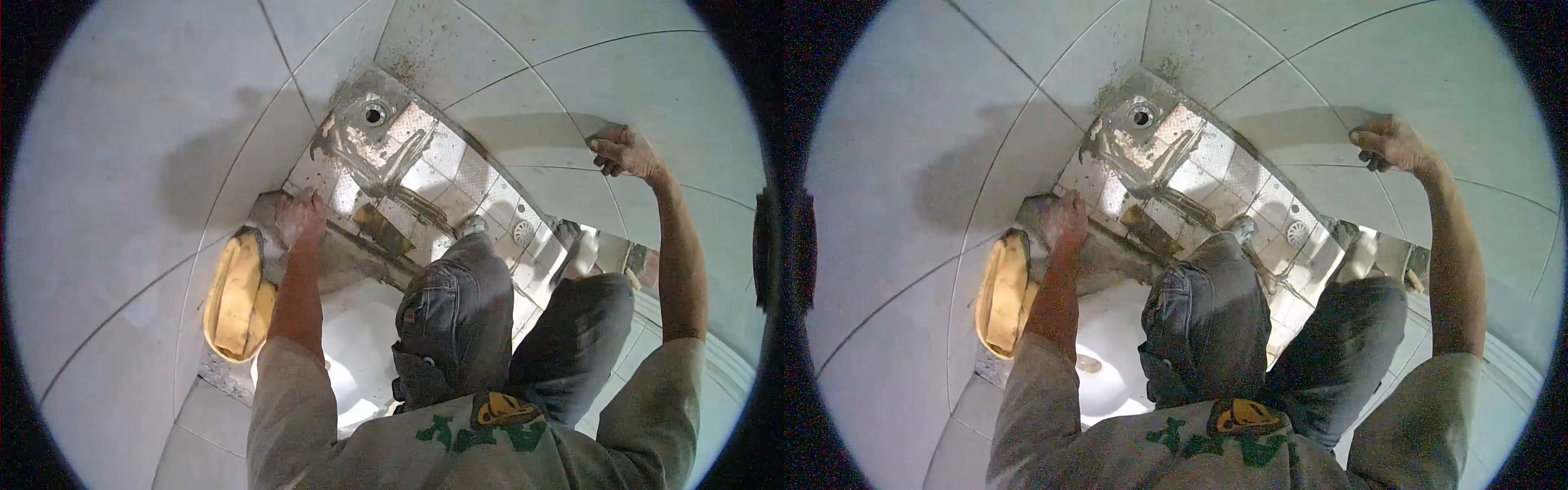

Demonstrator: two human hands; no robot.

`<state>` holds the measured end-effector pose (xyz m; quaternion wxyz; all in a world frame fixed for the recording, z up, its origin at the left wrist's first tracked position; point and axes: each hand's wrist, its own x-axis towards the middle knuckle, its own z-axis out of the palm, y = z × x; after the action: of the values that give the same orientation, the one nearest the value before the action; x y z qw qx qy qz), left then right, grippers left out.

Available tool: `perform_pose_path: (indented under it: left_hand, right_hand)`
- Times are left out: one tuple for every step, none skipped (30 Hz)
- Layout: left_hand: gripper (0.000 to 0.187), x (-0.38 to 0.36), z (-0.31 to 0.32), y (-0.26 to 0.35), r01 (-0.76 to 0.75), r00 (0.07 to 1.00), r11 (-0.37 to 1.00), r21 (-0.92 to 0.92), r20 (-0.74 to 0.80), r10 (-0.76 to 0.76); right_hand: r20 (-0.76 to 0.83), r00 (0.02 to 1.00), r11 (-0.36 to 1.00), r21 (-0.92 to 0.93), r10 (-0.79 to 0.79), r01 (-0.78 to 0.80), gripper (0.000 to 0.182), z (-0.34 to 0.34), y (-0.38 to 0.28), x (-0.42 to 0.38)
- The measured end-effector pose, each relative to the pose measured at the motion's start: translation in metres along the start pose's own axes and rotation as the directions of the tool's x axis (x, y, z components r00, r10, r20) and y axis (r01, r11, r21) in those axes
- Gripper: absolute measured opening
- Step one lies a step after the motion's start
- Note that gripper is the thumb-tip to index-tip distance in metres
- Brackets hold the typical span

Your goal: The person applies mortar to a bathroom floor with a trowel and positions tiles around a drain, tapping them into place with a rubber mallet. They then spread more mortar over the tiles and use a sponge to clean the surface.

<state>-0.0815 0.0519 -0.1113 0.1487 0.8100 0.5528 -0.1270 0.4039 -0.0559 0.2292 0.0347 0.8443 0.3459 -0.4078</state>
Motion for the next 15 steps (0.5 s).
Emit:
perform_pose_path:
  left_hand:
    - [0.043, 0.000, 0.002, 0.000, -0.008, 0.999, 0.998, -0.063, -0.053, 0.005]
    - [0.044, 0.000, 0.003, -0.001, -0.021, 0.994, 0.992, -0.123, -0.106, 0.008]
    - [0.044, -0.001, -0.005, 0.002, -0.012, 0.995, 0.993, -0.120, -0.099, 0.000]
    - [0.044, 0.000, -0.018, 0.008, 0.039, 0.999, 0.995, -0.087, 0.008, -0.039]
    - [0.044, 0.002, -0.026, 0.012, 0.083, 0.991, 0.996, -0.046, 0.111, -0.077]
    - [0.044, 0.002, -0.021, 0.011, 0.079, 0.991, 0.996, -0.036, 0.113, -0.074]
    - [0.045, 0.002, -0.013, 0.009, 0.044, 0.998, 0.999, -0.023, 0.051, -0.043]
    - [0.046, 0.002, -0.009, 0.008, 0.011, 1.000, 1.000, -0.010, -0.016, -0.011]
    - [0.046, 0.001, -0.015, 0.010, 0.008, 1.000, 1.000, -0.005, -0.026, -0.008]
    - [0.047, -0.001, -0.022, 0.011, -0.003, 1.000, 0.999, -0.041, -0.007, 0.003]
    - [0.049, -0.002, -0.030, 0.012, -0.013, 1.000, 0.997, -0.078, 0.010, 0.014]
    - [0.049, 0.001, -0.029, 0.012, -0.016, 1.000, 0.997, -0.074, -0.003, 0.016]
    - [0.050, 0.003, -0.023, 0.010, -0.029, 1.000, 0.988, -0.152, -0.002, 0.029]
    - [0.051, 0.004, -0.016, 0.006, -0.036, 0.999, 0.972, -0.231, 0.000, 0.037]
    - [0.051, 0.003, -0.017, 0.004, -0.029, 1.000, 0.972, -0.234, -0.010, 0.027]
  right_hand:
    - [0.000, 1.000, 1.000, -0.015, 0.005, -0.005, 0.039, 0.000, -0.002, -0.001]
    - [0.000, 1.000, 1.000, -0.028, 0.011, -0.011, 0.039, 0.000, -0.004, -0.001]
    - [0.010, 1.000, 1.000, -0.030, 0.008, -0.008, 0.039, -0.001, -0.005, -0.001]
    - [-0.002, 1.000, 0.998, -0.058, -0.006, 0.006, 0.040, -0.001, -0.006, -0.001]
    - [-0.017, 1.000, 0.997, -0.080, -0.019, 0.018, 0.042, 0.000, -0.006, -0.002]
    - [-0.014, 1.000, 0.997, -0.070, -0.017, 0.016, 0.042, 0.001, -0.005, -0.004]
    - [-0.024, 0.999, 0.998, -0.057, -0.029, 0.027, 0.043, 0.002, -0.006, -0.004]
    - [-0.039, 0.998, 0.998, -0.044, -0.043, 0.041, 0.044, 0.002, -0.006, -0.004]
    - [-0.047, 0.998, 0.998, -0.037, -0.047, 0.046, 0.044, 0.002, -0.003, -0.003]
    - [-0.057, 0.997, 0.996, -0.079, -0.053, 0.048, 0.044, 0.002, 0.001, 0.000]
    - [-0.069, 0.996, 0.991, -0.122, -0.059, 0.050, 0.044, 0.003, 0.003, 0.000]
    - [-0.080, 0.995, 0.992, -0.116, -0.065, 0.056, 0.044, 0.003, 0.003, -0.002]
    - [-0.075, 0.993, 0.993, -0.087, -0.089, 0.083, 0.042, 0.004, 0.002, -0.004]
    - [-0.068, 0.991, 0.992, -0.062, -0.118, 0.113, 0.040, 0.005, 0.000, -0.006]
    - [-0.072, 0.989, 0.990, -0.069, -0.131, 0.126, 0.040, 0.005, -0.001, -0.005]
